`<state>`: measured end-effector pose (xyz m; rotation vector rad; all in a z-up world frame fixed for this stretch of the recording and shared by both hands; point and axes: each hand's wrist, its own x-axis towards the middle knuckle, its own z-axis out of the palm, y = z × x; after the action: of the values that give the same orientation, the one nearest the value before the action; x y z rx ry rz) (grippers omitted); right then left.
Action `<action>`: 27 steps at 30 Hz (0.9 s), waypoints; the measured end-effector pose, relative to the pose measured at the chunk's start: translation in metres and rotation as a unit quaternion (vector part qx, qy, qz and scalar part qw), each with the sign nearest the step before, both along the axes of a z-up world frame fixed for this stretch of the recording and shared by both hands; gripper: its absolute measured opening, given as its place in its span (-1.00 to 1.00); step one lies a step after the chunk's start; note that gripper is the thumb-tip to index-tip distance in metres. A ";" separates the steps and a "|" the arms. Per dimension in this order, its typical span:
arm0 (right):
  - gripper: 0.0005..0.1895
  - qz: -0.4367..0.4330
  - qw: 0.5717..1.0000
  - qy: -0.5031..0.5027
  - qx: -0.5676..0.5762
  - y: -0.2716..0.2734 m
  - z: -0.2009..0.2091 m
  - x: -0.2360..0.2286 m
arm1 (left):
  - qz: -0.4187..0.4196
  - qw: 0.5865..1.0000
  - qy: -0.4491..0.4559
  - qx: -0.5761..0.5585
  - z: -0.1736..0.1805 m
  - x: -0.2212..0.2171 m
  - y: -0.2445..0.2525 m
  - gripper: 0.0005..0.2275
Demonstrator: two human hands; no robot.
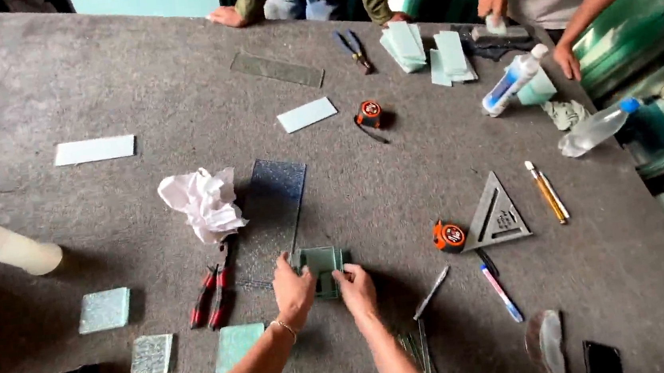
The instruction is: Stacking and organizing small square glass pieces on a workbench.
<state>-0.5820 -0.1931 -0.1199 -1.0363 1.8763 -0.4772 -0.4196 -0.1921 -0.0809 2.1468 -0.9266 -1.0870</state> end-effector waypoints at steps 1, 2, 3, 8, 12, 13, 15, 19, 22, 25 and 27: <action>-0.34 -0.003 1.000 0.002 0.005 0.000 0.001 -0.001 | -0.003 1.000 0.002 0.005 0.001 -0.004 0.000 -0.41; -0.30 -0.009 1.000 -0.010 0.001 -0.001 0.003 0.001 | 0.004 1.000 -0.008 0.002 0.003 -0.005 0.001 -0.41; -0.26 -0.016 1.000 -0.022 -0.002 -0.001 0.004 0.004 | 0.011 1.000 -0.018 -0.002 0.004 -0.006 0.002 -0.41; -0.24 -0.035 0.997 -0.068 0.011 -0.004 0.030 0.005 | 0.005 1.000 -0.007 0.001 0.037 -0.009 0.008 -0.42; -0.30 -0.044 0.992 -0.109 0.044 -0.009 0.020 0.001 | 0.013 1.000 0.028 -0.003 0.052 -0.011 0.006 -0.46; -0.30 -0.042 0.992 -0.109 0.044 -0.009 0.016 0.002 | 0.015 0.999 0.028 -0.003 0.048 -0.010 0.005 -0.46; -0.30 -0.055 0.990 -0.122 0.039 -0.012 0.008 0.006 | 0.007 0.999 0.037 -0.012 0.043 -0.006 0.003 -0.45; -0.35 -0.063 0.990 -0.124 0.002 -0.005 0.049 0.017 | 0.001 0.999 0.028 -0.016 0.028 -0.003 0.003 -0.43; -0.12 -0.085 0.983 -0.159 0.034 -0.004 0.056 0.025 | 0.007 1.000 0.020 -0.019 0.020 -0.002 0.004 -0.39; -0.11 -0.088 0.975 -0.201 0.022 0.000 0.068 0.030 | 0.004 1.000 -0.003 -0.012 0.032 0.000 0.008 -0.40; -0.52 -0.171 0.938 -0.300 0.033 0.006 0.083 0.025 | -0.020 0.999 -0.029 0.006 0.045 -0.007 0.013 -0.35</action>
<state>-0.5568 -0.1867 -0.0371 -0.4354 1.4965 -0.8222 -0.4264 -0.1791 -0.0359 2.1886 -0.9971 -1.0566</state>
